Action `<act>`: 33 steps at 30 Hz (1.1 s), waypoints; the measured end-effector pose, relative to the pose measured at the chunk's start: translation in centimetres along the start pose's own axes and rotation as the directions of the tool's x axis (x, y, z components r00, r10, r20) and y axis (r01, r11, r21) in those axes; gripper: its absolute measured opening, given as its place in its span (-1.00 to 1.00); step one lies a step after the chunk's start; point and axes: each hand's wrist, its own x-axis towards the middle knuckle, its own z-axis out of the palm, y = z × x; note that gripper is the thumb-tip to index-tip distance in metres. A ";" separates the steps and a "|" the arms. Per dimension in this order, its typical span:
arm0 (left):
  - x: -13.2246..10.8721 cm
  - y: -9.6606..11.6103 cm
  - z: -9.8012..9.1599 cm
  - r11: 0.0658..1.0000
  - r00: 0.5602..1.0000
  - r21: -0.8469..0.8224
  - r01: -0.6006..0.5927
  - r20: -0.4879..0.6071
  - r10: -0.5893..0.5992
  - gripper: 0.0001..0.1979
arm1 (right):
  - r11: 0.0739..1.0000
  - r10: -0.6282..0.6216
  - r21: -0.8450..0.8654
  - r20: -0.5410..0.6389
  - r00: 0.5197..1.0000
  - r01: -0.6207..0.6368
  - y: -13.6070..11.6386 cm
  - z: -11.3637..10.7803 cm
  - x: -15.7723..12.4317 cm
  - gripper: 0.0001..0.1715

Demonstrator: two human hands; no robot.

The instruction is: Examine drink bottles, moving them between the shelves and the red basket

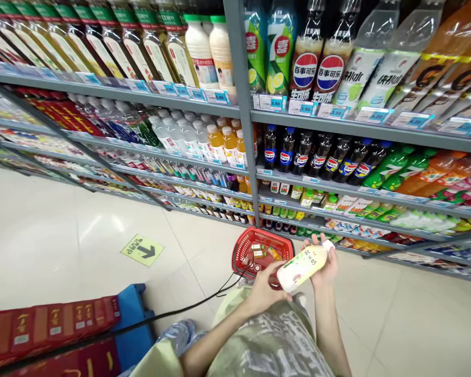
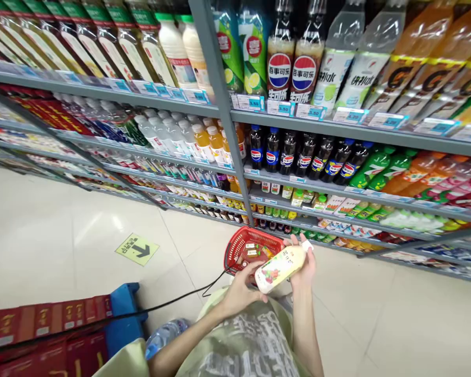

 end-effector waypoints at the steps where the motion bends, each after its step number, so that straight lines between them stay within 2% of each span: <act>1: -0.1 0.1 -0.2 1.000 1.000 -0.006 0.005 0.015 -0.005 -0.02 | 1.000 -0.003 0.001 -0.002 1.000 0.003 0.3 -0.1 0.0 -0.53; 5: 0.0 0.3 0.0 0.999 1.000 -0.039 0.000 0.016 0.001 0.03 | 1.000 0.003 -0.011 -0.005 1.000 -0.003 0.0 0.4 0.3 -0.56; 10: 1.2 0.0 2.7 0.983 0.998 -0.183 -0.022 -0.066 0.010 0.01 | 0.999 0.044 -0.027 0.079 0.996 -0.042 -3.0 2.6 1.6 -0.54; 13: 2.1 0.3 5.0 0.927 0.995 -0.366 -0.079 -0.088 0.050 -0.11 | 0.999 0.049 -0.033 0.185 0.982 -0.043 -4.7 4.0 2.7 -0.52; 16: 2.9 0.6 6.9 0.853 0.998 -0.520 -0.044 -0.053 0.019 -0.25 | 0.998 0.057 -0.045 0.273 0.960 -0.047 -5.7 4.9 3.4 -0.51; 20: 3.5 0.6 8.4 0.780 0.999 -0.626 -0.007 -0.046 -0.027 -0.22 | 0.995 0.093 -0.045 0.268 0.959 -0.084 -5.9 5.4 3.6 -0.57; 23: 3.6 0.6 8.3 0.782 0.998 -0.623 0.000 -0.048 -0.038 -0.25 | 0.995 0.096 -0.011 0.215 0.972 -0.095 -5.4 5.7 3.8 -0.67; 26: 3.8 0.8 7.3 0.820 0.999 -0.572 -0.030 -0.049 0.003 -0.29 | 0.995 0.077 0.046 0.167 0.983 -0.085 -4.2 6.3 4.2 -0.73; 29: 4.4 1.1 5.9 0.894 0.986 -0.429 -0.128 -0.155 0.067 -0.23 | 0.992 0.076 0.085 0.135 0.988 -0.088 -2.6 7.2 4.9 -0.72; 33: 5.5 1.0 3.9 0.953 0.938 -0.224 -0.206 -0.322 0.127 -0.17 | 0.995 0.066 0.075 0.044 0.997 -0.069 -0.5 9.0 5.4 -0.72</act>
